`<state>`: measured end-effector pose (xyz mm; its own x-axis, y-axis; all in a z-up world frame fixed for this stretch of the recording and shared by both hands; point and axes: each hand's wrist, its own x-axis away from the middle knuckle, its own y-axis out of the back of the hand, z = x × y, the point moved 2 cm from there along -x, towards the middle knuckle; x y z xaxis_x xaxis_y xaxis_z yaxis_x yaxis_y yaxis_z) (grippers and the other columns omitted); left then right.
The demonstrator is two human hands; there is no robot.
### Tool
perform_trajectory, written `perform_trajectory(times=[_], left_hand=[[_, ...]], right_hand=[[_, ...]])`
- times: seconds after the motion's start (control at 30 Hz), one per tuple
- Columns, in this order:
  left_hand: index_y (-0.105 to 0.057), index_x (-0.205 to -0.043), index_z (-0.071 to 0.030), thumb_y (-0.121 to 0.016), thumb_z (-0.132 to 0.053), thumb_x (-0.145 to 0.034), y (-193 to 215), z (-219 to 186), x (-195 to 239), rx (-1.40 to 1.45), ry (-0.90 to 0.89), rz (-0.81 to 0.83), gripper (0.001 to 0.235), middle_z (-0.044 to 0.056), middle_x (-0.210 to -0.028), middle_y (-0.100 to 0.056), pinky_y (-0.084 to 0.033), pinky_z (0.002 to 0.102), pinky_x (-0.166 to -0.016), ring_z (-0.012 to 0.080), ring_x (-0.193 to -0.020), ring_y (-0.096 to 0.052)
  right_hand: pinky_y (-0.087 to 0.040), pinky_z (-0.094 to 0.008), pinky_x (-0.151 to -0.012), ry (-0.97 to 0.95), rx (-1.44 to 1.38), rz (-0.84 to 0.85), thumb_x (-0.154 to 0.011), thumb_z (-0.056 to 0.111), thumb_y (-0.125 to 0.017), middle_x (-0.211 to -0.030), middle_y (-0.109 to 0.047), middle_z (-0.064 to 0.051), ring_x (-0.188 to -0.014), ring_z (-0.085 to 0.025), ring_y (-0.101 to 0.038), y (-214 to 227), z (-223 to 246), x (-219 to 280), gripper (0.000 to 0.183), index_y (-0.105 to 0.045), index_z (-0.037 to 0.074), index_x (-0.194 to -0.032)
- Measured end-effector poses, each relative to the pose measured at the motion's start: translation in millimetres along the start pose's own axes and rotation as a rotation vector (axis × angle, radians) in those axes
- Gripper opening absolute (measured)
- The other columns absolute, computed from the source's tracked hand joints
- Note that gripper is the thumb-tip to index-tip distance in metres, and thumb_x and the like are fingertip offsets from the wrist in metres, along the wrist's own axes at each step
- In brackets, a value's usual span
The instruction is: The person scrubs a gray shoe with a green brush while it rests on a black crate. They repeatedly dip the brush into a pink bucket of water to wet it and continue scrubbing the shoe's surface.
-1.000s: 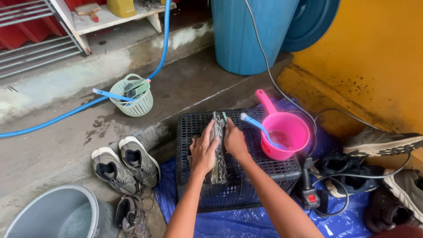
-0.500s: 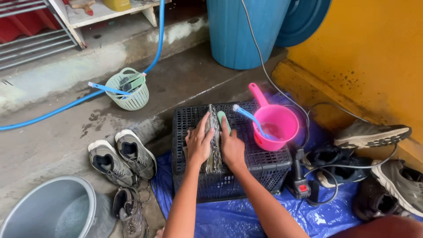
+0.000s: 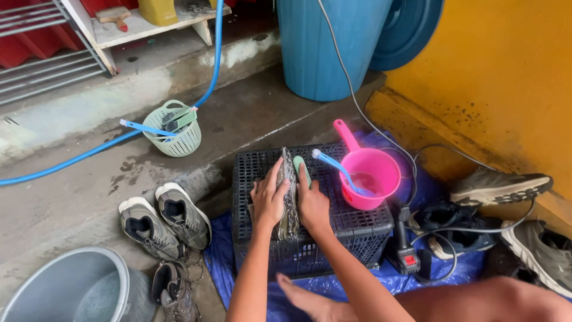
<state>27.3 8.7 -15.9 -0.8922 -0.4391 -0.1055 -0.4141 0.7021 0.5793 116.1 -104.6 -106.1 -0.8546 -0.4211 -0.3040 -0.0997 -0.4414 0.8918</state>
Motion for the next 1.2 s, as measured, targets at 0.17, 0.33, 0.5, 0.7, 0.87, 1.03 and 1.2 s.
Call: perform_trajectory(times=[0.17, 0.33, 0.5, 0.7, 0.87, 1.03, 1.2], left_hand=[[-0.033, -0.177, -0.039, -0.042, -0.052, -0.112, 2, -6, 2, 0.038, 0.003, -0.005, 0.067, 0.011, -0.177, -0.046, -0.009, 0.068, -0.135, 0.0424, -0.157, -0.046], [-0.033, -0.176, -0.040, -0.044, -0.052, -0.111, 3, -4, 2, 0.028, 0.014, -0.012, 0.067, 0.009, -0.177, -0.046, -0.010, 0.067, -0.135, 0.0410, -0.158, -0.046], [-0.033, -0.176, -0.043, -0.044, -0.054, -0.111, 6, -6, -4, 0.045, 0.016, -0.003, 0.067, 0.006, -0.178, -0.046, -0.009, 0.065, -0.136, 0.0377, -0.159, -0.044], [-0.034, -0.176, -0.043, -0.043, -0.056, -0.110, 5, -5, 1, 0.065, 0.039, 0.008, 0.068, 0.007, -0.178, -0.046, -0.008, 0.064, -0.136, 0.0369, -0.161, -0.043], [-0.033, -0.177, -0.040, -0.043, -0.054, -0.111, 10, -9, -7, 0.050, 0.024, 0.016, 0.068, 0.010, -0.178, -0.045, -0.008, 0.065, -0.136, 0.0391, -0.160, -0.043], [-0.035, -0.177, -0.036, -0.039, -0.050, -0.114, 6, -6, -2, 0.113, 0.028, 0.011, 0.065, 0.014, -0.176, -0.047, -0.008, 0.066, -0.135, 0.0427, -0.159, -0.043], [-0.037, -0.174, -0.044, -0.043, -0.057, -0.110, 0, 16, -17, 0.077, 0.114, 0.033, 0.065, 0.012, -0.168, -0.058, -0.010, 0.063, -0.137, 0.0385, -0.157, -0.048]], right_hand=[[-0.065, -0.058, -0.066, -0.014, -0.003, 0.010, -0.120, 0.040, -0.037, -0.105, -0.056, -0.012, -0.074, -0.045, -0.076, 2, 1, 1, 0.065, -0.018, 0.034, -0.182], [-0.065, -0.060, -0.068, -0.013, -0.017, 0.037, -0.120, 0.039, -0.037, -0.107, -0.058, -0.014, -0.076, -0.046, -0.076, 11, 6, 3, 0.065, -0.019, 0.033, -0.182], [-0.064, -0.060, -0.067, -0.019, -0.026, 0.054, -0.120, 0.039, -0.035, -0.109, -0.058, -0.014, -0.077, -0.047, -0.076, 14, 7, -5, 0.065, -0.017, 0.033, -0.182], [-0.065, -0.057, -0.066, -0.034, 0.005, 0.043, -0.120, 0.041, -0.036, -0.108, -0.057, -0.012, -0.075, -0.043, -0.077, 7, 5, 1, 0.065, -0.017, 0.035, -0.182], [-0.065, -0.058, -0.069, -0.047, -0.056, 0.052, -0.119, 0.039, -0.034, -0.108, -0.060, -0.013, -0.078, -0.045, -0.077, 14, 6, -8, 0.064, -0.020, 0.033, -0.181], [-0.064, -0.062, -0.079, -0.105, -0.222, 0.103, -0.118, 0.039, -0.032, -0.114, -0.067, -0.018, -0.092, -0.048, -0.078, 23, 1, 3, 0.064, -0.022, 0.030, -0.181], [-0.061, -0.050, -0.105, -0.107, -0.589, 0.127, -0.117, 0.037, -0.037, -0.138, -0.076, -0.015, -0.131, -0.038, -0.072, 40, 8, 2, 0.059, -0.040, 0.034, -0.176]])
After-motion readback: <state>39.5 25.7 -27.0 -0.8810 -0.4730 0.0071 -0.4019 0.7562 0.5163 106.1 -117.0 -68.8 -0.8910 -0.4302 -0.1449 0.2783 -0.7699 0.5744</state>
